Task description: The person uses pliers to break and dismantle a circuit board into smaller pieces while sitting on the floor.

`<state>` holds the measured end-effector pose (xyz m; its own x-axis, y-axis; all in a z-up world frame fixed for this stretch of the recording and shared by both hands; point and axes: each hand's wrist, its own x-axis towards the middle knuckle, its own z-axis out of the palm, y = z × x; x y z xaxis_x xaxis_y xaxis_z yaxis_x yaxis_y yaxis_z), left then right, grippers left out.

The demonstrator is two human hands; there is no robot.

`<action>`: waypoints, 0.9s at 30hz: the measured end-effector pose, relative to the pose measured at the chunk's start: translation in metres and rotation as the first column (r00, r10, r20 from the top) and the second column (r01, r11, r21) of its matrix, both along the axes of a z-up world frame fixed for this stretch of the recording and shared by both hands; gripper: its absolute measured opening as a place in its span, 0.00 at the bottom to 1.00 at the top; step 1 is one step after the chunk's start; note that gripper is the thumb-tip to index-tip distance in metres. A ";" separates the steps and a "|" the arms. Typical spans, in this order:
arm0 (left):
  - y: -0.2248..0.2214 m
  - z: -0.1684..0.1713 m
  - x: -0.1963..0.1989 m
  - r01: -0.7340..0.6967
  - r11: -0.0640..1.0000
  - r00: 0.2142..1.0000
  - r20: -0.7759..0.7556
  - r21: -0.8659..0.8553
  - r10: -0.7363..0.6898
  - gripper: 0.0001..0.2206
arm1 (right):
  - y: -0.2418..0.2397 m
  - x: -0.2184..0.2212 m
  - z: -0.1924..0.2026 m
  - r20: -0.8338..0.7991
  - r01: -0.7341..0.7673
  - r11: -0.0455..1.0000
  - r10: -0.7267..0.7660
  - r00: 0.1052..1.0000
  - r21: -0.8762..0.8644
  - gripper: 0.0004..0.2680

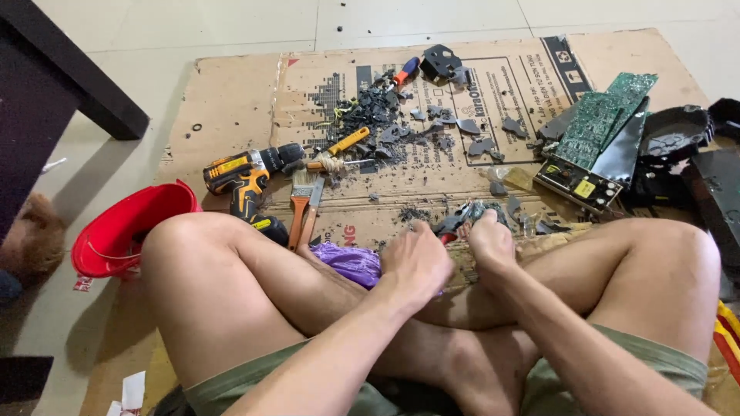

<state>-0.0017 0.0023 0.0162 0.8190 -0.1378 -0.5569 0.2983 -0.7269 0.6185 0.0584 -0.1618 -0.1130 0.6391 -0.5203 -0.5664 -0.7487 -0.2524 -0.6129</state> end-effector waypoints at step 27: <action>0.053 -0.033 0.022 -0.306 0.845 0.913 -0.386 -0.439 0.130 0.15 | -0.009 -0.021 0.100 0.228 -0.100 0.596 -0.144 0.963 0.797 0.17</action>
